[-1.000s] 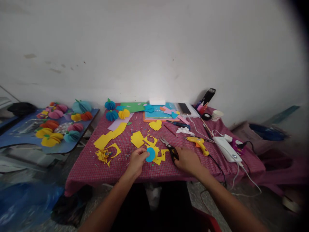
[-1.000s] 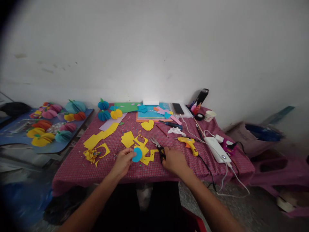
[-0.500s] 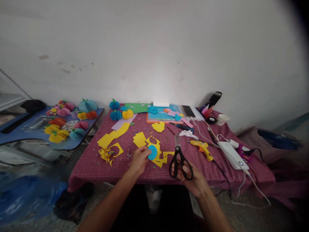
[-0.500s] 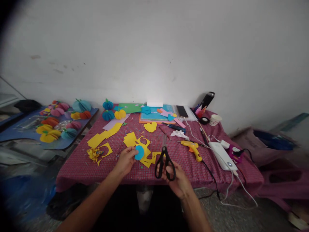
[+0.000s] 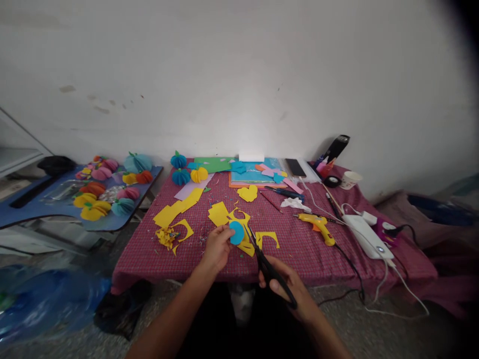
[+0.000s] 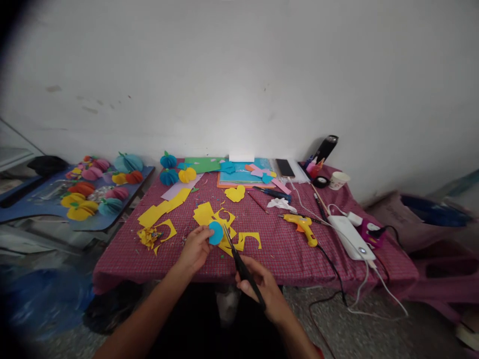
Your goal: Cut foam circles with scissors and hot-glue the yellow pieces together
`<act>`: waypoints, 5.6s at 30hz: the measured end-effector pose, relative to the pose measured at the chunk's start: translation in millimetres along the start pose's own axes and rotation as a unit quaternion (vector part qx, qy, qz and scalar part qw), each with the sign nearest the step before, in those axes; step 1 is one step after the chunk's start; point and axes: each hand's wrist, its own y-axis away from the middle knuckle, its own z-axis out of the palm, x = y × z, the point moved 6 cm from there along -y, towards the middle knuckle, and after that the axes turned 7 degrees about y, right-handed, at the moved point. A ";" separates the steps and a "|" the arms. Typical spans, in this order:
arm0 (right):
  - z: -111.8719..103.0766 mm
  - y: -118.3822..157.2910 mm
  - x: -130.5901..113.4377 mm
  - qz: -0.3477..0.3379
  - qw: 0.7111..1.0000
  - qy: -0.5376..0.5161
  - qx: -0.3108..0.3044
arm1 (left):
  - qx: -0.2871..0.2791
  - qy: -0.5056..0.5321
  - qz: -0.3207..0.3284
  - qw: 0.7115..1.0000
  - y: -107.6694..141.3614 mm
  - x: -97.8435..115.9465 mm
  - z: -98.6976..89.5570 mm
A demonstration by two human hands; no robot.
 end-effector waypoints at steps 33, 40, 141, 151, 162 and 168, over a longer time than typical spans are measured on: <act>-4.3 -7.8 13.8 0.048 0.995 -0.072 0.053 | -0.016 -0.139 0.027 0.990 10.9 -7.0 3.6; -6.3 -7.7 11.3 0.044 0.997 -0.045 0.054 | -0.021 -0.156 0.034 0.987 10.4 -5.1 3.2; -18.1 -2.1 6.9 0.037 0.998 -0.041 0.040 | -0.141 -0.297 -0.042 0.943 11.5 1.8 21.2; -24.2 -1.7 2.8 0.044 0.999 0.007 0.012 | -0.169 -0.313 -0.068 0.932 8.7 6.4 20.7; -23.4 1.7 2.1 0.059 0.998 0.001 -0.001 | -0.185 -0.319 -0.088 0.925 10.3 9.6 24.2; -18.9 -1.6 0.1 0.037 0.999 -0.037 0.001 | -0.194 -0.332 -0.087 0.919 11.5 10.0 28.3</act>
